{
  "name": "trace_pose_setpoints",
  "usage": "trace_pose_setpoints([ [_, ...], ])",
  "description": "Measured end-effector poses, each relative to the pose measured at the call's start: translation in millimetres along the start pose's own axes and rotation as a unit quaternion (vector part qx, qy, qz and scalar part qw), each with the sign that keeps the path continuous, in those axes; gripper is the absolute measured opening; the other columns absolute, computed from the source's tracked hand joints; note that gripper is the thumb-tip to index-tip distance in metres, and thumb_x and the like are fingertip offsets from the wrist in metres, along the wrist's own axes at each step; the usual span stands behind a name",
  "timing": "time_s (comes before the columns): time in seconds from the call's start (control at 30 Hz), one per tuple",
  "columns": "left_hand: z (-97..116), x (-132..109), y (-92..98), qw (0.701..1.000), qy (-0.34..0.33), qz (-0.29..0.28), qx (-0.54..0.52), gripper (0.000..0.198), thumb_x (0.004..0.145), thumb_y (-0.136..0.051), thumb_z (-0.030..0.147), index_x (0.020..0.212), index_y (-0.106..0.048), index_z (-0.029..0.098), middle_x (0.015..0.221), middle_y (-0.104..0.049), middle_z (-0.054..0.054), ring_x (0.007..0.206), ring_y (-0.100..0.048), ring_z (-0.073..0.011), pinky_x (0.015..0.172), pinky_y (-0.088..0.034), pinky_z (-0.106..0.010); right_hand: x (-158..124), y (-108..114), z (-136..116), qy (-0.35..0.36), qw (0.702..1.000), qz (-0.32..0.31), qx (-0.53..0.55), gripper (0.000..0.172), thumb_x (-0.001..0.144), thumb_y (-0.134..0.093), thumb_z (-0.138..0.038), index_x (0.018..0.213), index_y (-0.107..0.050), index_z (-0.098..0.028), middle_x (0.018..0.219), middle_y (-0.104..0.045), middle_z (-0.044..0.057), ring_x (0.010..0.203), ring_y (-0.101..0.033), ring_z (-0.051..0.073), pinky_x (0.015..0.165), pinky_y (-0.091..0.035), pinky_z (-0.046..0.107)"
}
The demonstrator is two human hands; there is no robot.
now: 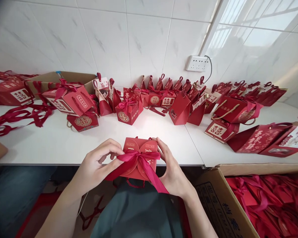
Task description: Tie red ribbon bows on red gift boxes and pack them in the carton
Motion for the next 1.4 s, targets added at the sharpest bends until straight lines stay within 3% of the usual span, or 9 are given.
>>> trace_pose_setpoints([
  [0.1,2,2,2.0,0.994,0.039,-0.082,-0.065,0.012,0.086,-0.056,0.03,0.082,-0.063,0.021,0.086,-0.061,-0.005,0.079,-0.057,-0.0158,0.064,-0.047,-0.024,-3,3,2,-0.001,1.0,0.002,0.006,0.096,0.074,-0.073,-0.027,0.147,-0.011,-0.032,0.151,-0.024,0.01,0.136,-0.03,0.029,0.107,-0.038,0.043],
  [0.23,1,6,-1.4,0.976,0.099,-0.104,-0.164,0.014,0.082,-0.061,0.032,0.088,-0.063,0.019,0.082,-0.061,-0.004,0.066,-0.057,-0.011,0.056,-0.047,-0.019,-7,4,5,-0.004,1.0,0.0,0.017,0.096,0.073,-0.074,-0.027,0.147,-0.012,-0.031,0.151,-0.024,0.01,0.136,-0.029,0.029,0.108,-0.036,0.044],
  [0.37,-2,10,-5.7,0.933,0.137,-0.142,-0.302,0.021,0.084,-0.059,0.034,0.1,-0.057,0.021,0.083,-0.058,-0.001,0.038,-0.046,-0.0013,0.031,-0.028,-0.012,-10,3,5,-0.003,1.0,-0.008,0.025,0.099,0.071,-0.075,-0.027,0.147,-0.012,-0.032,0.151,-0.023,0.01,0.136,-0.029,0.03,0.111,-0.033,0.044],
  [0.47,-4,12,-7.5,0.901,0.157,-0.156,-0.373,0.022,0.085,-0.058,0.039,0.096,-0.056,0.02,0.072,-0.051,0.004,0.028,-0.037,0.0008,0.024,-0.018,-0.011,-10,2,4,0.004,0.999,-0.018,0.033,0.098,0.071,-0.075,-0.024,0.147,-0.012,-0.032,0.151,-0.023,0.009,0.136,-0.03,0.029,0.111,-0.032,0.043],
  [0.57,-4,13,-9.0,0.905,0.178,-0.131,-0.362,0.022,0.085,-0.058,0.04,0.087,-0.055,0.018,0.059,-0.042,0.008,0.027,-0.03,0.002,0.025,-0.019,-0.009,-8,2,3,0.005,0.999,-0.035,0.026,0.097,0.072,-0.073,-0.021,0.147,-0.013,-0.032,0.151,-0.024,0.009,0.136,-0.029,0.029,0.111,-0.032,0.044],
  [0.7,-2,11,-7.6,0.942,0.17,-0.078,-0.278,0.018,0.084,-0.06,0.035,0.084,-0.054,0.018,0.066,-0.045,0.008,0.032,-0.037,0.0034,0.03,-0.024,-0.008,-7,2,5,0.001,0.999,-0.035,0.022,0.098,0.07,-0.074,-0.019,0.146,-0.013,-0.032,0.151,-0.025,0.008,0.136,-0.03,0.028,0.112,-0.031,0.043],
  [0.9,-7,10,-4.9,0.956,0.17,-0.089,-0.221,0.015,0.085,-0.059,0.033,0.092,-0.056,0.019,0.074,-0.049,0.007,0.035,-0.046,0.0023,0.033,-0.029,-0.009,-7,5,7,-0.001,0.999,-0.036,0.028,0.097,0.071,-0.074,-0.022,0.146,-0.014,-0.032,0.151,-0.023,0.009,0.136,-0.029,0.028,0.111,-0.033,0.042],
  [1.13,-12,10,-8.6,0.933,0.176,-0.135,-0.285,0.024,0.086,-0.056,0.041,0.087,-0.05,0.018,0.036,-0.044,0.009,0.022,-0.036,-0.0036,0.026,-0.019,-0.009,-7,3,8,0.004,0.999,-0.029,0.017,0.098,0.07,-0.076,-0.025,0.147,-0.014,-0.031,0.151,-0.024,0.01,0.136,-0.03,0.03,0.111,-0.032,0.045],
  [1.4,-12,3,-7.0,0.913,0.161,-0.183,-0.327,0.026,0.083,-0.061,0.04,0.085,-0.049,0.017,0.053,-0.05,0.006,0.026,-0.044,-0.0035,0.025,-0.02,-0.008,-7,2,6,0.0,0.999,-0.033,0.012,0.097,0.071,-0.074,-0.025,0.147,-0.014,-0.031,0.151,-0.024,0.009,0.136,-0.03,0.03,0.11,-0.034,0.044],
])
Point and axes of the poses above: each hand's wrist, its own x-axis towards the middle knuckle, its own y-axis out of the back of the hand, z = x × y, the point moved 1 cm from there along x, towards the middle knuckle
